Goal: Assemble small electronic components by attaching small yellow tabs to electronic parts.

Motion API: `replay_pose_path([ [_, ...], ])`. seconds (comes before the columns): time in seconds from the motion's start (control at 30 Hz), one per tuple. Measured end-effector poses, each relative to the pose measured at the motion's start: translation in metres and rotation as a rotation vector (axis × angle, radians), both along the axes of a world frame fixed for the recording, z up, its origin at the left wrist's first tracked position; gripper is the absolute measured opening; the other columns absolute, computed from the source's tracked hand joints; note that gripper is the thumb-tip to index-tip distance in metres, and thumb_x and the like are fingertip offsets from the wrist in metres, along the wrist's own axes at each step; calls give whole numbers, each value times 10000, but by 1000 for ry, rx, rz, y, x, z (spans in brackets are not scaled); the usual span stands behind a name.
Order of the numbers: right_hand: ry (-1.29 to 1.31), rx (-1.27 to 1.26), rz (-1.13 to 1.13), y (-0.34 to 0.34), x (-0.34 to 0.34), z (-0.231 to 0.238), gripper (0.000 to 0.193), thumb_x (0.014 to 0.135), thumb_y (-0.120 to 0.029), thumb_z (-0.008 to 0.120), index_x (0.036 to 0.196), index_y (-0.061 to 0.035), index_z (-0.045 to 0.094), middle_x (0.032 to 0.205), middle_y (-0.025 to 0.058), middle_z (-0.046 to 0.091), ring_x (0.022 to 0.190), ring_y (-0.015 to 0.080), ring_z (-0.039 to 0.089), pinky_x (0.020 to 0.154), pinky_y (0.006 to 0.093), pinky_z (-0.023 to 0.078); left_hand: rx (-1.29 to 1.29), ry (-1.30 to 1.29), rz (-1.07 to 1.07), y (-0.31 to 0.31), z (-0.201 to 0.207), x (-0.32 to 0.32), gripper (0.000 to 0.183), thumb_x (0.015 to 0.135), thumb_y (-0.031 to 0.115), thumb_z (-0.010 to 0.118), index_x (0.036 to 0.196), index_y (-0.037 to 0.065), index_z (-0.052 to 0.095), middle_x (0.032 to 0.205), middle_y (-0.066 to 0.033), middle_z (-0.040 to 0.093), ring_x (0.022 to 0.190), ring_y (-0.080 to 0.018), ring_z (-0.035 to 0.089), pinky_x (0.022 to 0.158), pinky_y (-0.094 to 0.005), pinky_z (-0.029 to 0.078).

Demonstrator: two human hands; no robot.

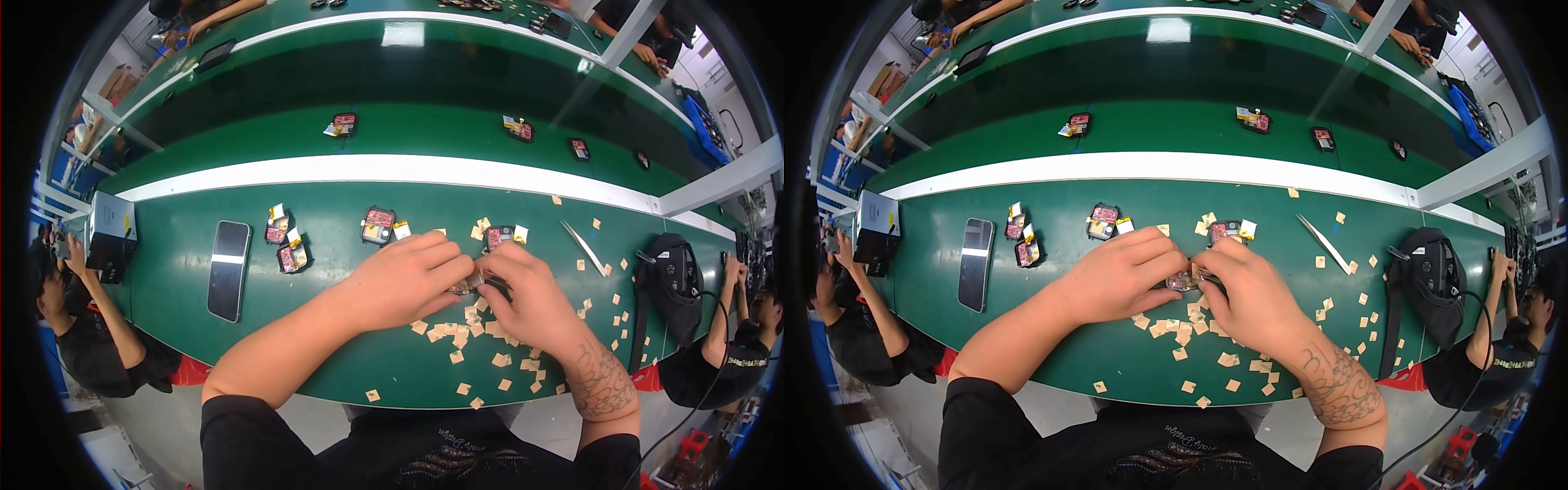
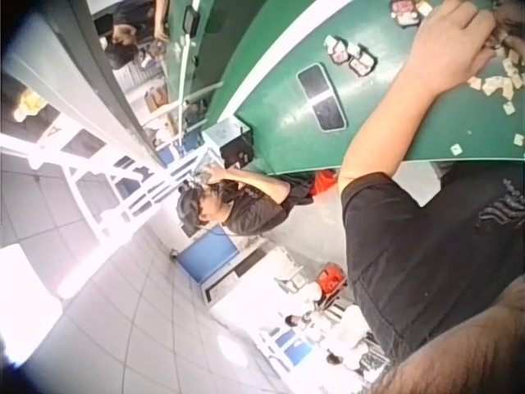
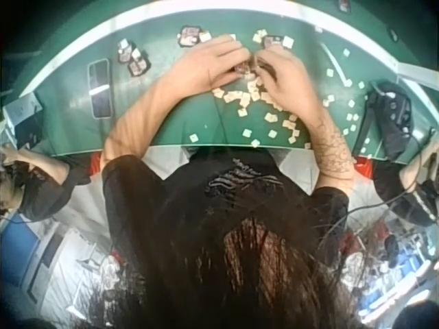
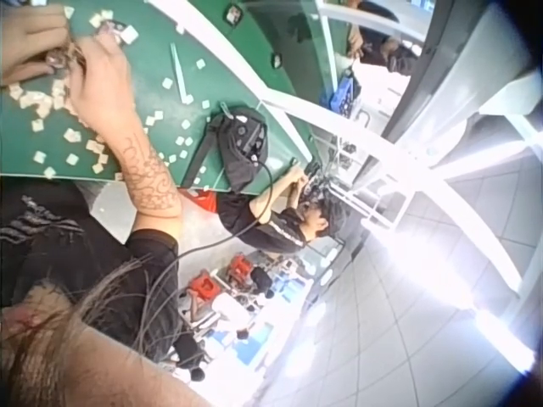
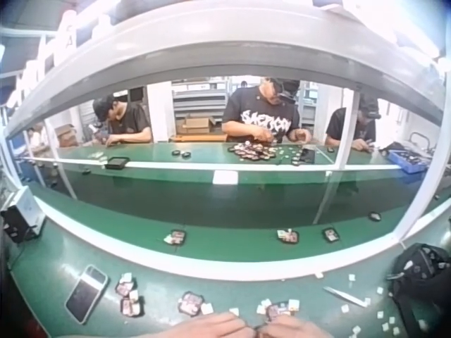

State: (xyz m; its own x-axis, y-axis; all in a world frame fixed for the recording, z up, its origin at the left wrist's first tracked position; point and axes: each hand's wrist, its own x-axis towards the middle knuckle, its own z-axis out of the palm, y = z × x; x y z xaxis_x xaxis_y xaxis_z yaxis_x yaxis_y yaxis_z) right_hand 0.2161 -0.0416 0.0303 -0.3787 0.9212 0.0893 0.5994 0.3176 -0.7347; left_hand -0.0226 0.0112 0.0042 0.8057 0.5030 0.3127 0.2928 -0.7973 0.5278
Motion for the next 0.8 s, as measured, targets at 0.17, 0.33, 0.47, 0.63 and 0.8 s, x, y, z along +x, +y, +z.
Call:
replay_pose_path([
  [0.17,21,-120,15,4,3,4,195,922,28,681,1114,0,679,989,168,686,856,384,707,755,432,569,19,19,13,-1,1,0,369,829,179,866,1098,75,636,1075,-81,629,1041,-316,624,890,-427,546],
  [0.33,76,-151,-47,4,2,0,185,915,37,690,1095,-4,678,960,165,707,859,372,723,757,415,575,15,20,13,0,0,0,360,833,185,864,1092,80,636,1071,-80,628,1047,-315,623,895,-429,544],
  [0.47,48,-73,-50,2,0,0,194,913,31,709,1100,-10,676,922,158,711,835,369,723,735,413,577,21,14,12,0,0,0,368,832,185,863,1094,78,629,1069,-81,627,1047,-317,623,896,-428,543],
  [0.63,23,-10,-56,-4,-6,-6,204,923,0,722,1122,-13,676,944,166,699,806,395,712,698,450,566,29,22,18,0,0,1,374,830,182,861,1095,74,621,1058,-88,621,1038,-321,621,889,-429,542],
  [0.8,16,10,-45,-5,-6,-8,214,932,-13,721,1141,-15,676,955,169,687,796,410,707,684,480,559,37,13,14,-1,1,2,362,829,174,857,1081,69,619,1038,-89,612,1014,-319,619,872,-432,544],
])
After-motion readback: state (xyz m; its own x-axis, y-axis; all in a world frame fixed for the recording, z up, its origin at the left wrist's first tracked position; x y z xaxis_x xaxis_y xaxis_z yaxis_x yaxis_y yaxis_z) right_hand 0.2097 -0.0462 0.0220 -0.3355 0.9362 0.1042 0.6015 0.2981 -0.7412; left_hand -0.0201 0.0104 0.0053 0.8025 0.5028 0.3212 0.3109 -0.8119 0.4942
